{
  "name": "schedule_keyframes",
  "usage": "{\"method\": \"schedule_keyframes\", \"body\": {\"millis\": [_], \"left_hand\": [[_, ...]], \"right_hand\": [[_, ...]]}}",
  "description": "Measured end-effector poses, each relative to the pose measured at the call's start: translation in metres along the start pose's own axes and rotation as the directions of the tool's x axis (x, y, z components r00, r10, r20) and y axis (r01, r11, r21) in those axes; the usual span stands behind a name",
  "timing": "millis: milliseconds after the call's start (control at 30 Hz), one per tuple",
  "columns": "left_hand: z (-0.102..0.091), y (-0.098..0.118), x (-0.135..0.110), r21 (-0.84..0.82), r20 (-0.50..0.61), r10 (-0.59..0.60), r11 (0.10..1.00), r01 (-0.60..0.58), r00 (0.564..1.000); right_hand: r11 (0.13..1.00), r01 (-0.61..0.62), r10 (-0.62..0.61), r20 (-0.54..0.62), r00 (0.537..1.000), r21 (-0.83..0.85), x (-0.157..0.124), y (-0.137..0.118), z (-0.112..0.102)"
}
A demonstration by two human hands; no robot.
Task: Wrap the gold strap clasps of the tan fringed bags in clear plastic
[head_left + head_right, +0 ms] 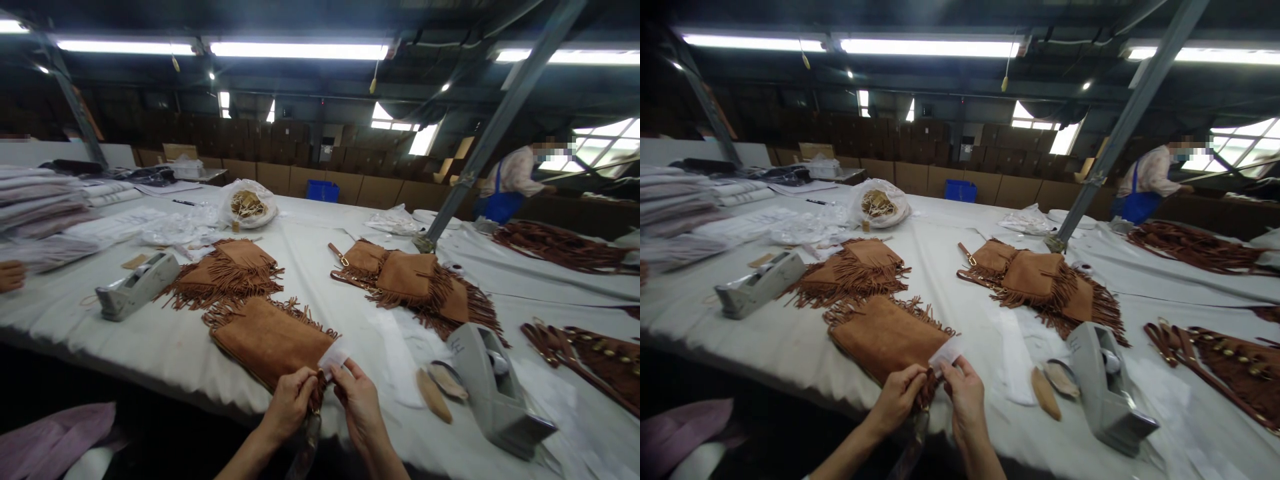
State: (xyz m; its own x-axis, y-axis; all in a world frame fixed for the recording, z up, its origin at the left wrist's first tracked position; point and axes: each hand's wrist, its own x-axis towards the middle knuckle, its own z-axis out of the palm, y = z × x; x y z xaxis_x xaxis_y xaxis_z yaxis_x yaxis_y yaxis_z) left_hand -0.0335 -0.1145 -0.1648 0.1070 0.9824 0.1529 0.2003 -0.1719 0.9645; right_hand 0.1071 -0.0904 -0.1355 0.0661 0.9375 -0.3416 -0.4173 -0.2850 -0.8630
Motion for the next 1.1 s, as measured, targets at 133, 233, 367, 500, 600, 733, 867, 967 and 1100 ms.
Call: {"method": "schedule_keyframes", "body": {"millis": [133,233,367,500,600,733,867,967,1100], "left_hand": [[-0.0001,-0.0007,0.0004,0.017,-0.002,0.0,1.0,0.0,1.0],[-0.0003,-0.0005,0.0006,0.012,0.002,0.001,1.0,-0.001,1.0],[-0.0009,0.0013,0.0004,0.003,0.014,-0.001,1.0,0.001,1.0],[-0.0015,0.0031,0.0001,0.004,0.031,0.018,1.0,-0.018,0.999],[-0.0021,0.0053,0.0003,0.005,0.034,0.03,1.0,-0.03,0.999],[-0.003,0.0079,0.0005,-0.002,0.044,0.033,0.999,-0.033,0.998],[-0.0032,0.0069,0.0004,-0.002,0.04,0.035,0.999,-0.035,0.999],[-0.0029,0.0058,0.0005,-0.01,0.043,0.024,1.0,-0.024,0.999],[-0.0025,0.0062,0.0009,-0.017,0.053,0.008,1.0,-0.008,0.999]], "right_hand": [[1.0,-0.022,0.022,-0.01,1.0,0.0,0.0025,-0.0025,-0.003],[0.999,-0.018,0.017,-0.021,1.0,-0.048,0.0031,-0.0038,-0.0046],[0.996,0.009,-0.011,-0.018,1.0,-0.087,0.002,-0.0052,-0.0046],[0.996,0.035,-0.037,-0.015,0.999,-0.084,0.0023,-0.0055,-0.0051],[0.994,0.016,-0.016,0.0,1.0,-0.104,0.0028,-0.0046,-0.0062],[0.991,-0.034,0.041,0.054,0.998,-0.131,0.0014,-0.0034,-0.0067],[0.989,-0.064,0.08,0.119,0.99,-0.132,-0.0003,-0.0042,-0.0064],[0.986,-0.069,0.095,0.164,0.982,-0.154,-0.0001,-0.006,-0.0072],[0.98,-0.079,0.113,0.188,0.976,-0.181,0.0023,-0.0081,-0.0104]]}}
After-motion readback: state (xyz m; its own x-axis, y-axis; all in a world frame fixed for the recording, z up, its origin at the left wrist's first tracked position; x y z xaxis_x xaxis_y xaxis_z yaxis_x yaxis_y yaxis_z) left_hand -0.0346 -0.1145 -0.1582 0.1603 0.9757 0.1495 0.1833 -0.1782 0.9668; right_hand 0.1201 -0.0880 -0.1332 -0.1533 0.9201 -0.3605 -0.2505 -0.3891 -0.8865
